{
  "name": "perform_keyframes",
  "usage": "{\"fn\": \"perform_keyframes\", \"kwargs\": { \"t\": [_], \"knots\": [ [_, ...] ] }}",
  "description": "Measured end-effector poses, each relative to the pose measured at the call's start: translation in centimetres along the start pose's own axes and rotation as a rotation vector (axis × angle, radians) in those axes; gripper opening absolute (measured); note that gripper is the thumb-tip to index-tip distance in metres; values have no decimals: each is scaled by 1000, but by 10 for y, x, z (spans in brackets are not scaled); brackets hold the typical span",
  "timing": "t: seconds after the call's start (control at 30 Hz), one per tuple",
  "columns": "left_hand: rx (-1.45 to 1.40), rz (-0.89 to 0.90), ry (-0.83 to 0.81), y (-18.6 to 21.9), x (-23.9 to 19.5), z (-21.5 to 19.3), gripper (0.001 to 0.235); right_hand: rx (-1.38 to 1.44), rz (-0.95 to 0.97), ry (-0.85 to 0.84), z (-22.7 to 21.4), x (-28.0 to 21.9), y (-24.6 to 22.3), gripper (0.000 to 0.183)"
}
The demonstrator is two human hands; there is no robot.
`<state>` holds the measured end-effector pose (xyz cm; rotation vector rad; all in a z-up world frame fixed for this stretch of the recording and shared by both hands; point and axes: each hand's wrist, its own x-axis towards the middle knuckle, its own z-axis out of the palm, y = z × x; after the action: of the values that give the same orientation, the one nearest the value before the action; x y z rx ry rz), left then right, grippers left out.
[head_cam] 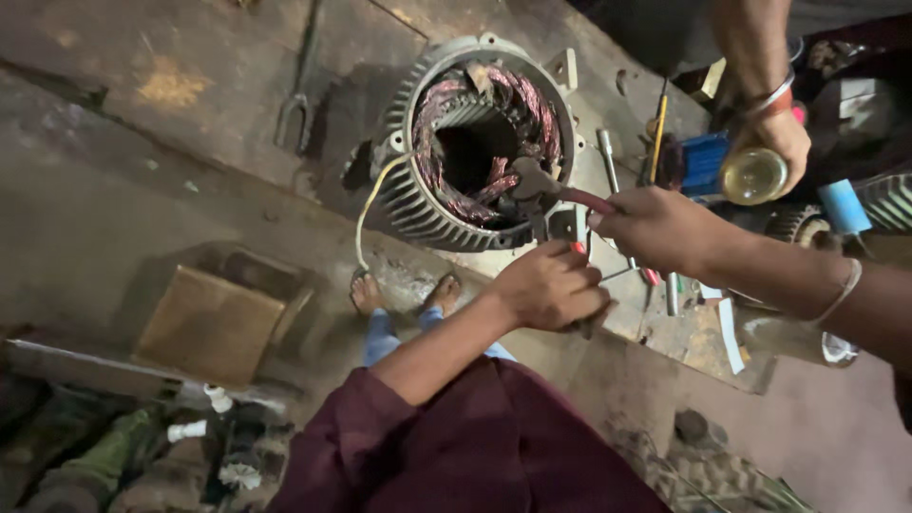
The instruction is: The person uses pliers and a screwdriver to adjust and remove copper windings from the stator of an electric motor. They repeatedly reposition the motor housing and use tools to pull and manipulate the internal coils.
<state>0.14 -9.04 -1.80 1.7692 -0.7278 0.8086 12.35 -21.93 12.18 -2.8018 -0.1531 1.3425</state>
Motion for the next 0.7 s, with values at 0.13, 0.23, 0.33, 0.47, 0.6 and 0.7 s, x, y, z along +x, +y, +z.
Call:
{"fn": "perform_keyframes", "kwargs": {
  "t": [0.13, 0.23, 0.33, 0.47, 0.6, 0.7],
  "knots": [
    [19, -291, 96, 1, 3, -9, 36, 403, 14, -255, -9, -10, -14, 33],
    [-28, -246, -56, -11, 14, -12, 62, 287, 295, -292, -14, -20, -21, 41],
    [-32, -256, -259, -19, 25, -6, 71, 325, 469, -436, -25, -22, -31, 39],
    [-33, -303, -569, -25, 28, 6, 83, 478, 562, -606, -35, -24, -46, 40],
    [28, -224, -367, -29, 24, 5, 75, 560, 591, -681, -38, -19, -58, 42],
    [66, -160, -206, -28, 16, 7, 74, 624, 617, -760, -31, -14, -53, 44]
  ]
}}
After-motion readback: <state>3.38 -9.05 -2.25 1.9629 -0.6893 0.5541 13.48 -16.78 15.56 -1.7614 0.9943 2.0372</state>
